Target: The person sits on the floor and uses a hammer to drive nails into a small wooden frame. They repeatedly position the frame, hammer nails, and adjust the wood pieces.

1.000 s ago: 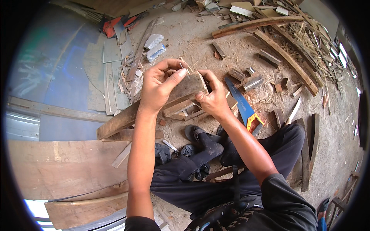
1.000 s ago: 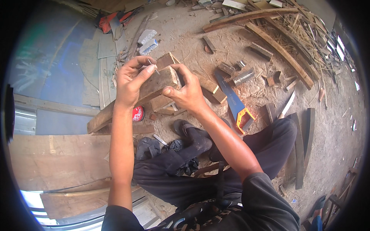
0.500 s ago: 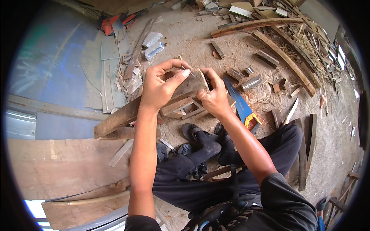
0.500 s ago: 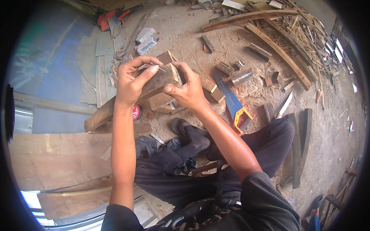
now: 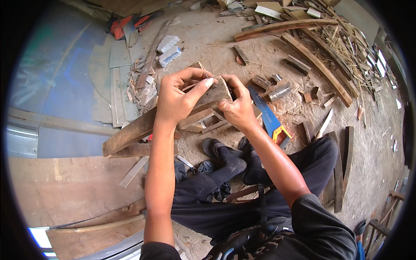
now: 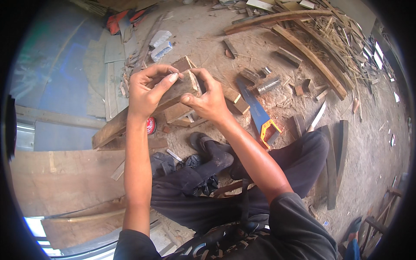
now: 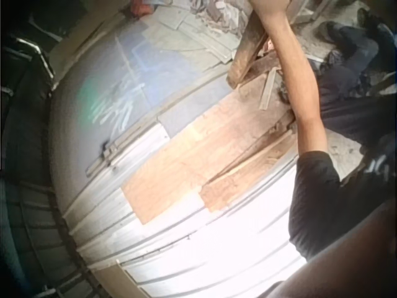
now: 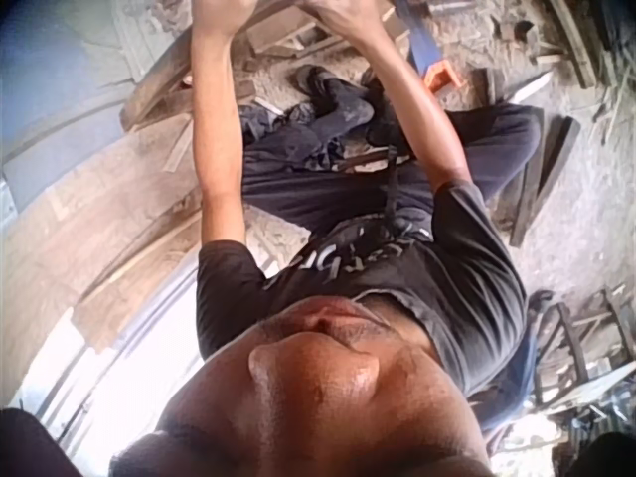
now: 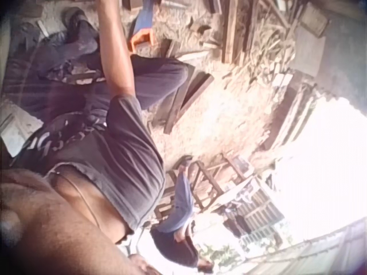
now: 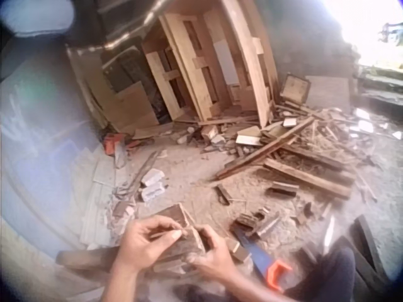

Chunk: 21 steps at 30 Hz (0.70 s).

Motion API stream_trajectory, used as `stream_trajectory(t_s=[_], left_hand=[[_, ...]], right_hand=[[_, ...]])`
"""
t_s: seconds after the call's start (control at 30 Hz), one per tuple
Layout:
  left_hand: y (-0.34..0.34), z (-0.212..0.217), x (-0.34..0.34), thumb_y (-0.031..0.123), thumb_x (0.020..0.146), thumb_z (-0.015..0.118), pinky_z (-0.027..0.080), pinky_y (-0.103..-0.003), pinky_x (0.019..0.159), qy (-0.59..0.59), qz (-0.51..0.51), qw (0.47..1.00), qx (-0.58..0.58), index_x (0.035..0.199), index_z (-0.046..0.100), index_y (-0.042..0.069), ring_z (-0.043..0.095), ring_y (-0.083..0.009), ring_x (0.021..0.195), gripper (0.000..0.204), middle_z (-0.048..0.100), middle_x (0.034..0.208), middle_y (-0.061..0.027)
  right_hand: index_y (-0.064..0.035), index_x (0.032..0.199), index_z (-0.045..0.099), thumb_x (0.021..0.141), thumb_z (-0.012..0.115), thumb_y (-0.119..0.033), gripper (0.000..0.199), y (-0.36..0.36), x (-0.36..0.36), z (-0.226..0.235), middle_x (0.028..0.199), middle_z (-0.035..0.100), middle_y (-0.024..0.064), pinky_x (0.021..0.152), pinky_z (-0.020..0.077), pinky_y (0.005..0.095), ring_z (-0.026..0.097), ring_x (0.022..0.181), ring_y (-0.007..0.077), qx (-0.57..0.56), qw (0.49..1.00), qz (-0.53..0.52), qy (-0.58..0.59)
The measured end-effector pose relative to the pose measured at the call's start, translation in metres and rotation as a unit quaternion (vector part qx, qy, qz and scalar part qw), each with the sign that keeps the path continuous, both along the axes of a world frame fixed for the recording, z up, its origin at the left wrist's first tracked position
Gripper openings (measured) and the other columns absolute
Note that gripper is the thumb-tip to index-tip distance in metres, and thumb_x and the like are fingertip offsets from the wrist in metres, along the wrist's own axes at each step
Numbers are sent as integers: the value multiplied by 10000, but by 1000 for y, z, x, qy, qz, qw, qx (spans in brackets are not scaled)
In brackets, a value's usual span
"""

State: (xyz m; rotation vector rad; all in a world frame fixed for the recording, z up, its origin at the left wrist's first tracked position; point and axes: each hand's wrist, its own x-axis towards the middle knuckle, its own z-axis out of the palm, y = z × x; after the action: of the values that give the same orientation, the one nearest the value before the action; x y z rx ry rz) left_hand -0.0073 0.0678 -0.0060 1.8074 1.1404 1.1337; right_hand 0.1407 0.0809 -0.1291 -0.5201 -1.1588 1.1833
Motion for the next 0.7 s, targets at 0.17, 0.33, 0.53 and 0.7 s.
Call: stream_trajectory(t_s=[0.17,0.33,0.53,0.7], left_hand=[[2,-1,1,29,965,700,569,-251,790,13,12,1000,2,1030,739,-40,720,-108,867,103,783,955,-88],[0,-2,2,64,969,721,551,-251,840,28,-5,999,16,1017,725,-32,716,-105,908,107,776,962,-80],[-3,-1,0,97,965,735,538,-260,852,34,-3,999,34,1003,729,-24,714,-111,912,127,774,952,-70],[4,-2,2,79,965,717,535,-259,851,39,3,999,31,992,727,-24,711,-114,918,107,770,954,-76]], right_hand=[[11,1278,595,727,915,-561,856,2,-1,-4,1102,708,127,924,527,360,655,1048,190,8,999,-25,-28],[-1,1358,573,935,684,-595,737,17,34,-20,1289,662,169,1021,506,417,651,1175,287,93,991,-49,-83],[-22,1292,653,1035,579,-551,592,48,168,-101,1210,719,167,1009,527,424,671,1126,246,-233,891,-148,-361],[44,842,769,888,721,-496,544,23,265,-263,804,739,258,824,571,444,756,839,363,-391,759,-164,-494]])
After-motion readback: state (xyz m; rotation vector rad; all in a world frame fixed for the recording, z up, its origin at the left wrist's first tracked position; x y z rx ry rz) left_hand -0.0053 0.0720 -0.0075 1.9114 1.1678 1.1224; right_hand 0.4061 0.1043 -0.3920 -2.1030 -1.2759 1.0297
